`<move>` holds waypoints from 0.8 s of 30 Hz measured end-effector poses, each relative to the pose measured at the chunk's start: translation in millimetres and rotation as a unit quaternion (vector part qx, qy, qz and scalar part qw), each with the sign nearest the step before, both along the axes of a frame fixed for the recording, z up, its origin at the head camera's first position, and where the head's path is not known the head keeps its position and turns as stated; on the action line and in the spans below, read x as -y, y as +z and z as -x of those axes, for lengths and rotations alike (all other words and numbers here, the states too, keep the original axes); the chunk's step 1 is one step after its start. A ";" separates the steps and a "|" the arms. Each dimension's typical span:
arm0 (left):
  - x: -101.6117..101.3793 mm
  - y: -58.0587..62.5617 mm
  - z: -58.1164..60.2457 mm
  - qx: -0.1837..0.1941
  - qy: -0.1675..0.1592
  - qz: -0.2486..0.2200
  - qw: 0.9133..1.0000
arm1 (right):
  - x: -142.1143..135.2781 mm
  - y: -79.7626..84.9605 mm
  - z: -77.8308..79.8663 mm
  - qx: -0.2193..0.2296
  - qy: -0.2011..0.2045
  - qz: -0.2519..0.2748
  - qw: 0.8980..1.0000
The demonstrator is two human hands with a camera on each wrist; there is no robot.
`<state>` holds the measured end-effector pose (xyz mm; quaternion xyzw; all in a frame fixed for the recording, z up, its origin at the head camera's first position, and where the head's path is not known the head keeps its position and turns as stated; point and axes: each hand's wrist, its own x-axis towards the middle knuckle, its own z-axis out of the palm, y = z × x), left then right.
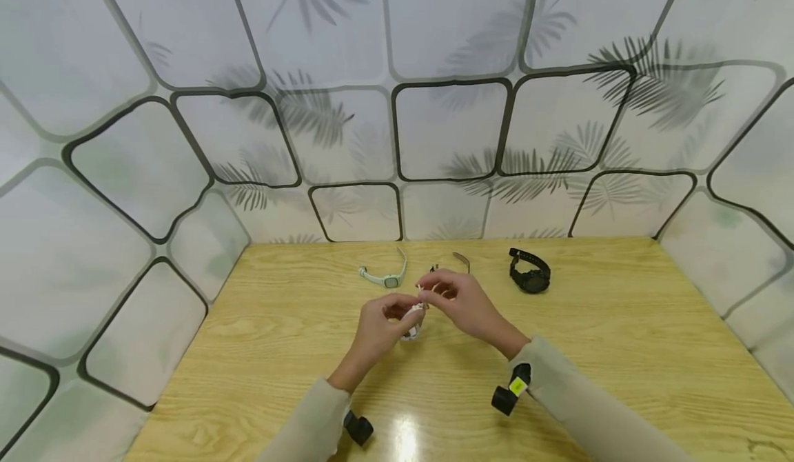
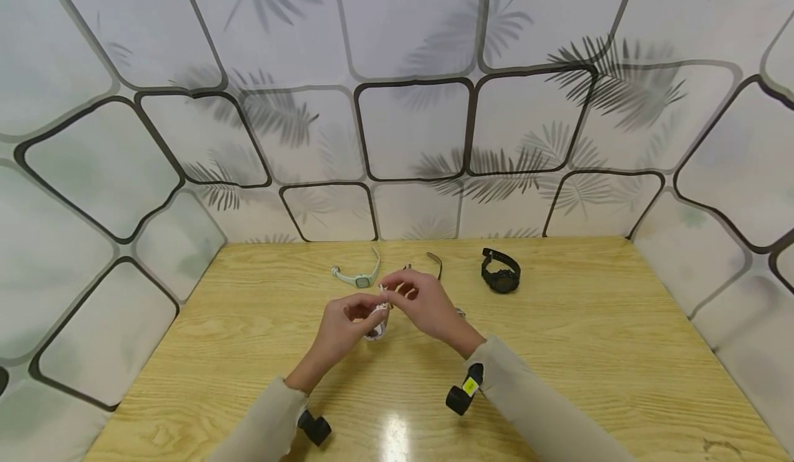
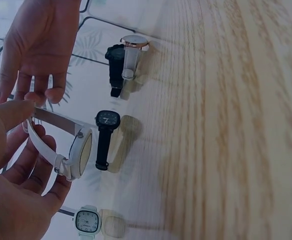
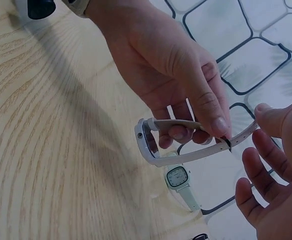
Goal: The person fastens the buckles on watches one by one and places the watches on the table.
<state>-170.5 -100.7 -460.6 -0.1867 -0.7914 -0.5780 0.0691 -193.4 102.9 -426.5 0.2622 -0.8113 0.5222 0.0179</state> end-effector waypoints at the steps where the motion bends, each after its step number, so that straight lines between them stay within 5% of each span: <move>1: 0.0 -0.1 -0.1 -0.004 -0.002 -0.001 1.000 | -0.5 0.3 -0.3 0.000 -0.002 0.003 1.000; 17: -4.6 1.1 0.1 -0.014 0.013 0.019 1.000 | -3.6 1.2 -3.2 -0.005 -0.006 0.034 0.999; 24: -6.2 -1.7 -0.3 -0.015 0.014 -0.014 1.000 | -5.2 -0.7 -2.9 -0.005 -0.019 0.048 0.999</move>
